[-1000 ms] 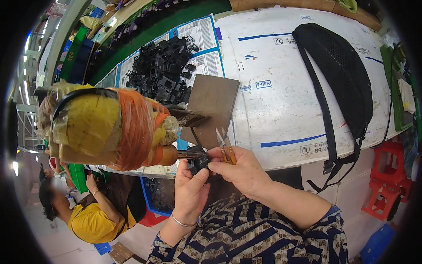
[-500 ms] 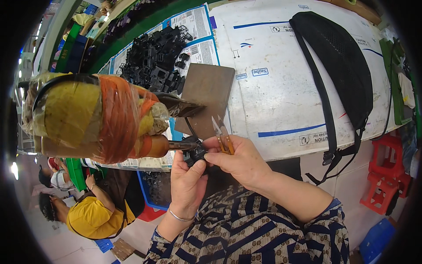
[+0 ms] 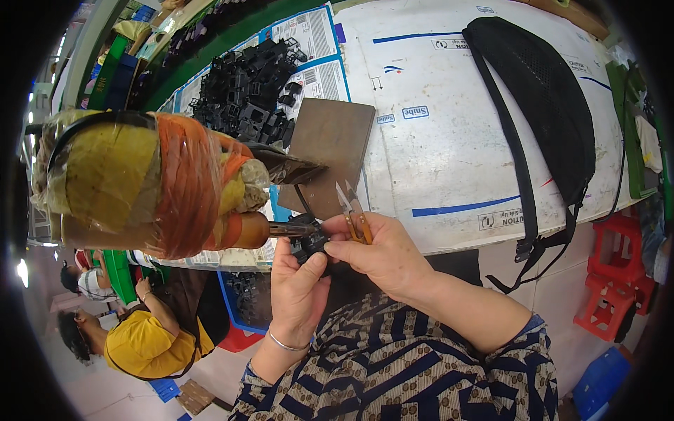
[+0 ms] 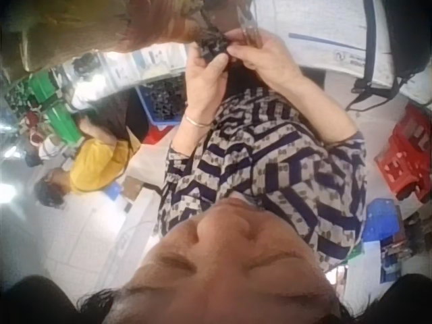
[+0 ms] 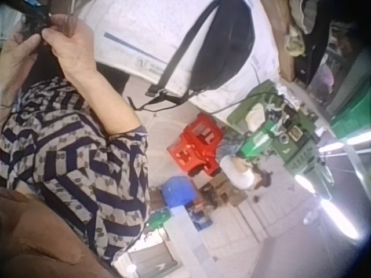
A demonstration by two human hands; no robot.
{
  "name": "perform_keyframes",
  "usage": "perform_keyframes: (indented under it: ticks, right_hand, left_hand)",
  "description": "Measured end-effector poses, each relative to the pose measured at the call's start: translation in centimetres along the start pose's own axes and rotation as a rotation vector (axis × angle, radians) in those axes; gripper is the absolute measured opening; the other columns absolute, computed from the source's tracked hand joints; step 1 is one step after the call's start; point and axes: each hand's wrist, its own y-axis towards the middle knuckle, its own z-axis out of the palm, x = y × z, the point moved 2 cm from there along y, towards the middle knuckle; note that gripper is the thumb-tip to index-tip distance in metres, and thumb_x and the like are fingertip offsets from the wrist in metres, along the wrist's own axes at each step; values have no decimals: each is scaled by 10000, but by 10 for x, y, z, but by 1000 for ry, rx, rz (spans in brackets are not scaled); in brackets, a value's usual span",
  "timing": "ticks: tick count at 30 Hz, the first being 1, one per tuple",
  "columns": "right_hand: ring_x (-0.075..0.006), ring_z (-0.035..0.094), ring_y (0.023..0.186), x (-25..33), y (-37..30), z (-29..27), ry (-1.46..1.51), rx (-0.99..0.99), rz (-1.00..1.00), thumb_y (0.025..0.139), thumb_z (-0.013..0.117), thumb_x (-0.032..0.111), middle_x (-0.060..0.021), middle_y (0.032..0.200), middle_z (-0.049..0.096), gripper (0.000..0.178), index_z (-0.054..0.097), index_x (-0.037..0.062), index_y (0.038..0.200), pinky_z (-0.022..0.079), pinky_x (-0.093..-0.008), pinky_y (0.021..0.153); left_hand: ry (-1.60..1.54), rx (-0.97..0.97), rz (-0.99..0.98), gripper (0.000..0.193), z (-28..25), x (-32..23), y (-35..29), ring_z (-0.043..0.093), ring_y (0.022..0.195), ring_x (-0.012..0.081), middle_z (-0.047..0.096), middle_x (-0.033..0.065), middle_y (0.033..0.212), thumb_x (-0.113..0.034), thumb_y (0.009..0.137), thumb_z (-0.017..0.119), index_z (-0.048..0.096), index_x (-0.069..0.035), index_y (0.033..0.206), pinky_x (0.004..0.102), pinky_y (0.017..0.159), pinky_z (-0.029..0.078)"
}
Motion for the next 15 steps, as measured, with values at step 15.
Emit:
perform_keyframes:
  ticks: [15]
  right_hand:
    - [-88,549,731,-1,-1,1,-3,14,9,775,627,45,-40,842,571,270,566,-42,1023,431,-184,627]
  left_hand:
    - [-4,-3,-3,395,-2,0,-2,554,874,141,567,64,1000,57,797,558,416,-63,1146,275,790,450]
